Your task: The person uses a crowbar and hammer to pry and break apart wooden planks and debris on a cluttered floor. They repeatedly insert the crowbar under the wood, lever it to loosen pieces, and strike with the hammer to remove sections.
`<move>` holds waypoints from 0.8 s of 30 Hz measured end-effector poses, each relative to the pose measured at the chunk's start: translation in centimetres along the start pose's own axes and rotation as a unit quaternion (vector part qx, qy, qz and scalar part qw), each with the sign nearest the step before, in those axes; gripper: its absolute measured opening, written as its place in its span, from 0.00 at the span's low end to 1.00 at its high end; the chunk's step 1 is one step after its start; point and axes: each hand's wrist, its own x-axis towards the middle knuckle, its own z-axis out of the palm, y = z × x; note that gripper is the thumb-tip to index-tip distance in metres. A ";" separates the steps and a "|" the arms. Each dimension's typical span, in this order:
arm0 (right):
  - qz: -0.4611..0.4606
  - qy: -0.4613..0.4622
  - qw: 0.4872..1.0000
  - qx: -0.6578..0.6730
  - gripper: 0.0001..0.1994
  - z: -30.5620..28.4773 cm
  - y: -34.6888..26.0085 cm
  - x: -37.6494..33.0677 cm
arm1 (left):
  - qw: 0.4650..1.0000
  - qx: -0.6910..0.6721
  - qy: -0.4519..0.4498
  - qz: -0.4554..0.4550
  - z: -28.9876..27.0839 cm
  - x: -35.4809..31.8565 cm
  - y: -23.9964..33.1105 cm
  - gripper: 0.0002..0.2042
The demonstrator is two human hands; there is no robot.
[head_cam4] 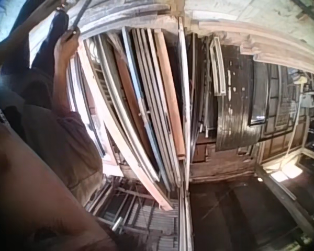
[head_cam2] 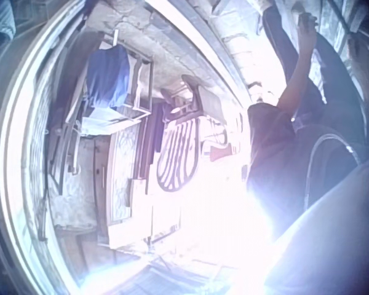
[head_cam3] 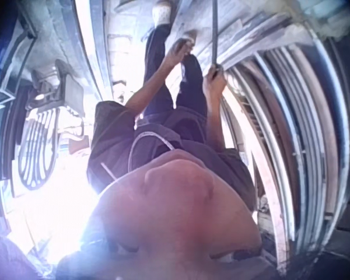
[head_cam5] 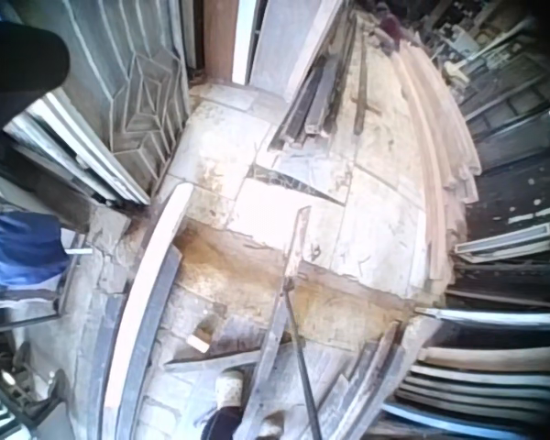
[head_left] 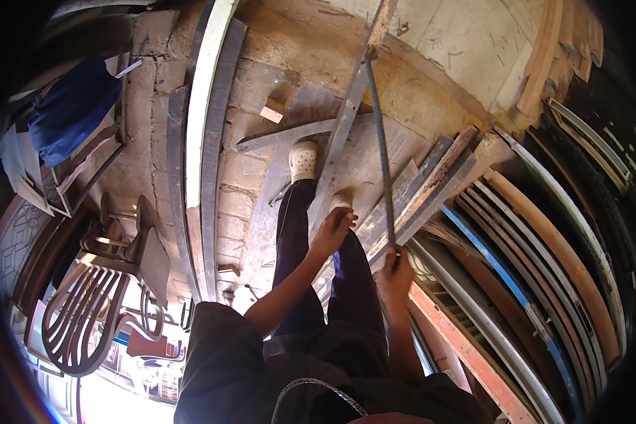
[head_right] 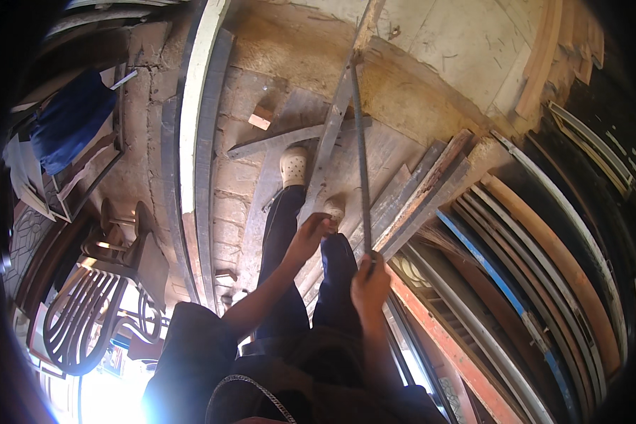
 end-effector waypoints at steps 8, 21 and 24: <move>0.039 0.043 0.995 0.075 0.18 7.5 0.6 -2.3 | 0.993 0.067 0.034 -0.088 2.7 -9.0 -3.6 0.16; 0.054 0.076 0.993 0.076 0.18 3.3 -0.9 -1.9 | 0.979 -0.114 0.003 -0.168 3.6 -13.1 3.3 0.19; 0.059 0.089 0.990 0.089 0.18 4.0 -1.4 -2.1 | 0.982 -0.083 0.009 -0.169 4.1 -13.2 2.9 0.19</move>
